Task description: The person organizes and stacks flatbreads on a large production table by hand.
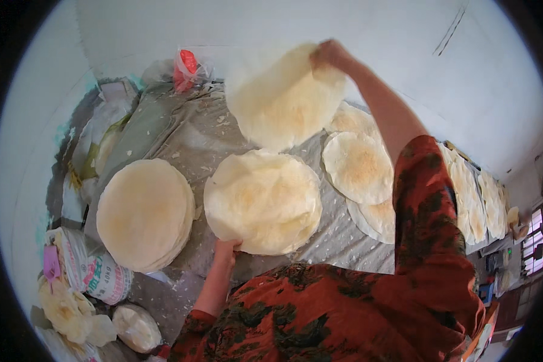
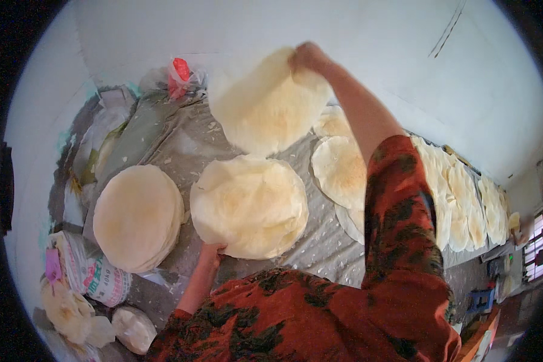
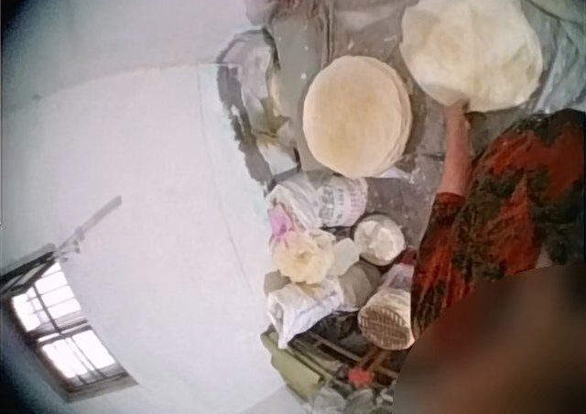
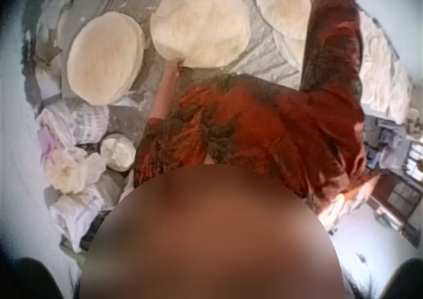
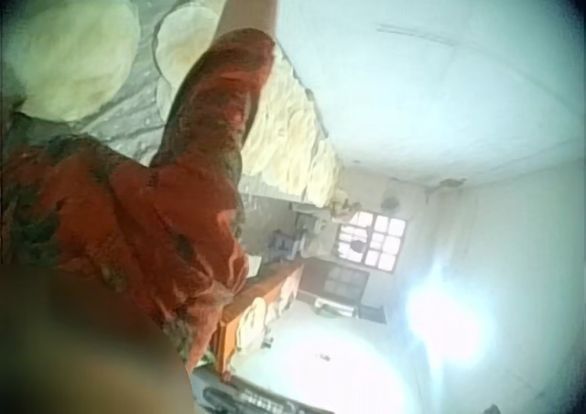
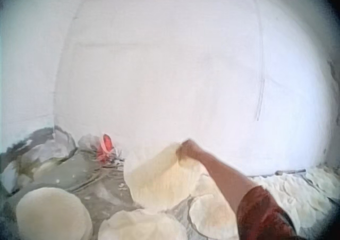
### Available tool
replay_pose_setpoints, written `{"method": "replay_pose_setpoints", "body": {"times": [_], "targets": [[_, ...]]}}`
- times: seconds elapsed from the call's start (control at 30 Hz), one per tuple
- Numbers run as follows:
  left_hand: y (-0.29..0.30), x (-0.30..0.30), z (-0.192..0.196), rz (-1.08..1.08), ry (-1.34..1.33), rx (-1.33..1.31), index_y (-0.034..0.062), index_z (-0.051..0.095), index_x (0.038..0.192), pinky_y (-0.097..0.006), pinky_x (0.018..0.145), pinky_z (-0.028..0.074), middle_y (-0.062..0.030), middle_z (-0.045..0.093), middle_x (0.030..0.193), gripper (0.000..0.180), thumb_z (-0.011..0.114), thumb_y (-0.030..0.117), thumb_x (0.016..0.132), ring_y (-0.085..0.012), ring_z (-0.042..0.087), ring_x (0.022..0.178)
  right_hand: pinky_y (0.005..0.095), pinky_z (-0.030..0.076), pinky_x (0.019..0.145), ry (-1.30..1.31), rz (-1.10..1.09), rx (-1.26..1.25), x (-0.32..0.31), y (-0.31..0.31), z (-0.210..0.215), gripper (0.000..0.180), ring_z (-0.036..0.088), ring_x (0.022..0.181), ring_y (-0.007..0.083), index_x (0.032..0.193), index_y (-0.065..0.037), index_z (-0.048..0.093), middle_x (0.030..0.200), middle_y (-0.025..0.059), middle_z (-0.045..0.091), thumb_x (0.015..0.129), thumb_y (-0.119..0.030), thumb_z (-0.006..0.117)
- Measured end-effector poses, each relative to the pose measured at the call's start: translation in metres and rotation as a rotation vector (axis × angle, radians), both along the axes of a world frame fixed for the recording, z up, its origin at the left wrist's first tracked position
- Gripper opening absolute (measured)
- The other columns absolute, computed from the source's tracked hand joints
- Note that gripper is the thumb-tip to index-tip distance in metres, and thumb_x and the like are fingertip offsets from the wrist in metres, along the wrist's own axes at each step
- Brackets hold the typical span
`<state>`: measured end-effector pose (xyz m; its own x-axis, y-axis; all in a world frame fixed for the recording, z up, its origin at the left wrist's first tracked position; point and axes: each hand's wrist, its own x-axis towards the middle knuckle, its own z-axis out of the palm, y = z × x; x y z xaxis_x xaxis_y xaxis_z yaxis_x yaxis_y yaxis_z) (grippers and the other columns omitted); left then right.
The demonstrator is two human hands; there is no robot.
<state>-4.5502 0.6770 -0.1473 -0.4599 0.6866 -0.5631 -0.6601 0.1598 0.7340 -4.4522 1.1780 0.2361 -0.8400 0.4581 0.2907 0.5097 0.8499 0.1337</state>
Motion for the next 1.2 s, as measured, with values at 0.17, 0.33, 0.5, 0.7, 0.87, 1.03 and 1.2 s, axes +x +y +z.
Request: {"method": "replay_pose_setpoints", "body": {"times": [0.17,0.33,0.5,0.7,0.87,1.03,1.2], "targets": [[0.004,0.002,0.017,-0.053,-0.120,0.076,0.0039,0.047,0.112,-0.036,0.060,0.050,-0.0094,0.058,0.098,0.044,0.057,-0.004,0.069,-0.0245,0.060,0.081,0.0291,0.048,0.060,0.495,0.164,-0.385,0.014,-0.130,0.118,0.022,0.057,0.063,0.0101,0.085,-0.002,0.067,0.069,0.0031,0.064,0.078,-0.023,0.065],[-0.004,0.005,0.023,-0.048,-0.223,0.216,0.0046,0.042,0.119,-0.041,0.069,0.052,-0.0117,0.056,0.107,0.045,0.052,-0.002,0.075,-0.0270,0.059,0.092,0.0246,0.049,0.076,0.364,0.366,-0.223,0.060,-0.194,0.043,0.023,0.062,0.085,0.0152,0.100,-0.003,0.063,0.091,0.0055,0.066,0.077,-0.005,0.062],[-0.004,0.007,0.022,-0.088,-0.351,0.305,0.0015,0.034,0.126,-0.044,0.085,0.049,-0.0148,0.048,0.121,0.049,0.049,-0.001,0.079,-0.0299,0.053,0.107,0.0438,0.030,0.103,-0.099,0.313,-0.099,0.116,-0.238,-0.122,0.056,0.039,0.124,0.0280,0.117,-0.012,0.055,0.129,0.0061,0.047,0.064,0.008,0.053],[0.000,0.009,0.026,-0.115,-0.356,0.248,0.0015,0.031,0.128,-0.046,0.086,0.048,-0.0164,0.046,0.122,0.049,0.050,0.003,0.083,-0.0314,0.050,0.110,0.0360,0.032,0.103,0.290,0.024,-0.773,0.127,-0.290,-0.247,0.052,0.039,0.123,0.0320,0.121,-0.006,0.049,0.133,0.0160,0.041,0.070,-0.003,0.060],[0.000,0.006,0.036,-0.152,-0.414,0.271,0.0017,0.039,0.122,-0.042,0.079,0.050,-0.0134,0.051,0.115,0.039,0.050,0.010,0.085,-0.0268,0.054,0.100,0.0406,0.034,0.099,0.105,0.189,-0.684,0.049,-0.392,-0.274,0.059,0.041,0.120,0.0344,0.121,0.001,0.045,0.129,0.0205,0.043,0.074,-0.028,0.066],[-0.002,0.007,0.017,-0.105,-0.566,0.265,0.0006,0.048,0.113,-0.038,0.070,0.051,-0.0099,0.055,0.108,0.029,0.049,0.013,0.086,-0.0223,0.057,0.086,0.0427,0.038,0.094,0.179,-0.206,-0.729,-0.017,-0.411,-0.273,0.063,0.041,0.119,0.0367,0.120,0.003,0.044,0.126,0.0242,0.043,0.075,-0.039,0.059],[-0.008,0.010,0.008,-0.219,-0.359,0.250,-0.0003,0.046,0.113,-0.036,0.067,0.052,-0.0102,0.055,0.109,0.031,0.049,0.009,0.084,-0.0236,0.058,0.090,0.0465,0.045,0.081,-0.024,-0.397,-0.688,-0.066,-0.380,-0.279,0.034,0.057,0.096,0.0323,0.097,-0.001,0.059,0.103,0.0197,0.059,0.076,-0.027,0.055]]}}
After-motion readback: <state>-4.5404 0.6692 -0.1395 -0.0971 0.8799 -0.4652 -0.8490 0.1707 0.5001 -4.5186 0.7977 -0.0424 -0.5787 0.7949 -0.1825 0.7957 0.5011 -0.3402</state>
